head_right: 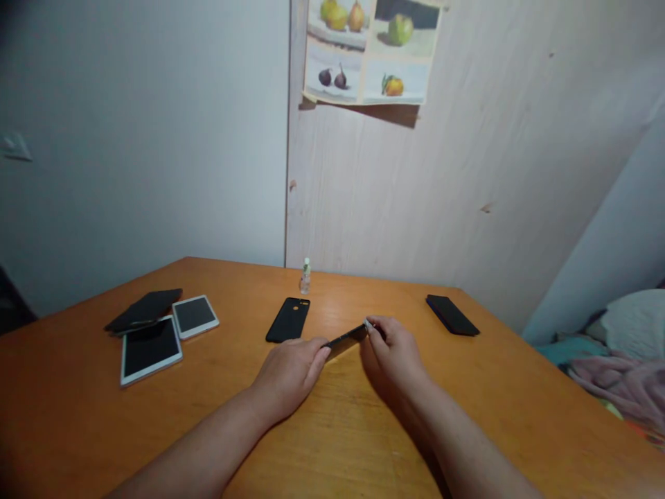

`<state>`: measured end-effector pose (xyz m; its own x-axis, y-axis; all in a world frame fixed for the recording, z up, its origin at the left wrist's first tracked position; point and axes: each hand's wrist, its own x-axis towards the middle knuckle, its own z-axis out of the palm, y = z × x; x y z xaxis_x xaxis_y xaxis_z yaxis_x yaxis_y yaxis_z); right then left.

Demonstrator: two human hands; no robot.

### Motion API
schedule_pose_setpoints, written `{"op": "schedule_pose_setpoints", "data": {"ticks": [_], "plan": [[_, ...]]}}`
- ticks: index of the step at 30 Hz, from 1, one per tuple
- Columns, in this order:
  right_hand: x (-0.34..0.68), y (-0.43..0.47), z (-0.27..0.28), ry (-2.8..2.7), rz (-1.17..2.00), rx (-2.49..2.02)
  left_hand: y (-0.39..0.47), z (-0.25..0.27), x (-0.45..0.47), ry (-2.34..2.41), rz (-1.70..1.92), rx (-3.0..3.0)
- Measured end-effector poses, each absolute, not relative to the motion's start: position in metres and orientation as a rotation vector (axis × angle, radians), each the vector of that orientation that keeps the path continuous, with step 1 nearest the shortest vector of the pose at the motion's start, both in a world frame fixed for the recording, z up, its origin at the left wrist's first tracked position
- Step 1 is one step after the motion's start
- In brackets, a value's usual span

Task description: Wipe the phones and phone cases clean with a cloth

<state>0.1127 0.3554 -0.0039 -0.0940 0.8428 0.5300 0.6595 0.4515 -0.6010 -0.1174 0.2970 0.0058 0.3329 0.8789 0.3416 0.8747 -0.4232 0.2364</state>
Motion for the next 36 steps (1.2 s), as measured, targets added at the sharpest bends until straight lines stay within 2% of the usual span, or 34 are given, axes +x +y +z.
{"op": "schedule_pose_setpoints", "data": {"ticks": [9, 16, 19, 25, 31, 36], "plan": [[0.060, 0.311, 0.006, -2.072, 0.351, -1.003, 0.297, 0.001, -0.119, 1.667, 0.679, 2.632], [0.107, 0.350, 0.011, -1.891, 0.171, -1.348, 0.296, 0.002, -0.119, 1.578, 0.670, 2.643], [0.102, 0.346, 0.010, -1.922, 0.191, -1.309, 0.297, 0.002, -0.118, 1.567, 0.697, 2.615], [0.064, 0.313, 0.008, -2.125, 0.350, -0.972, 0.298, -0.001, -0.120, 1.537, 0.755, 2.578], [0.099, 0.355, 0.008, -1.795, 0.480, -1.244, 0.298, 0.003, -0.124, 1.505, 0.717, 2.554], [0.116, 0.388, -0.011, -1.496, 0.877, -1.213, 0.301, 0.005, -0.125, 1.487, 0.727, 2.475]]}}
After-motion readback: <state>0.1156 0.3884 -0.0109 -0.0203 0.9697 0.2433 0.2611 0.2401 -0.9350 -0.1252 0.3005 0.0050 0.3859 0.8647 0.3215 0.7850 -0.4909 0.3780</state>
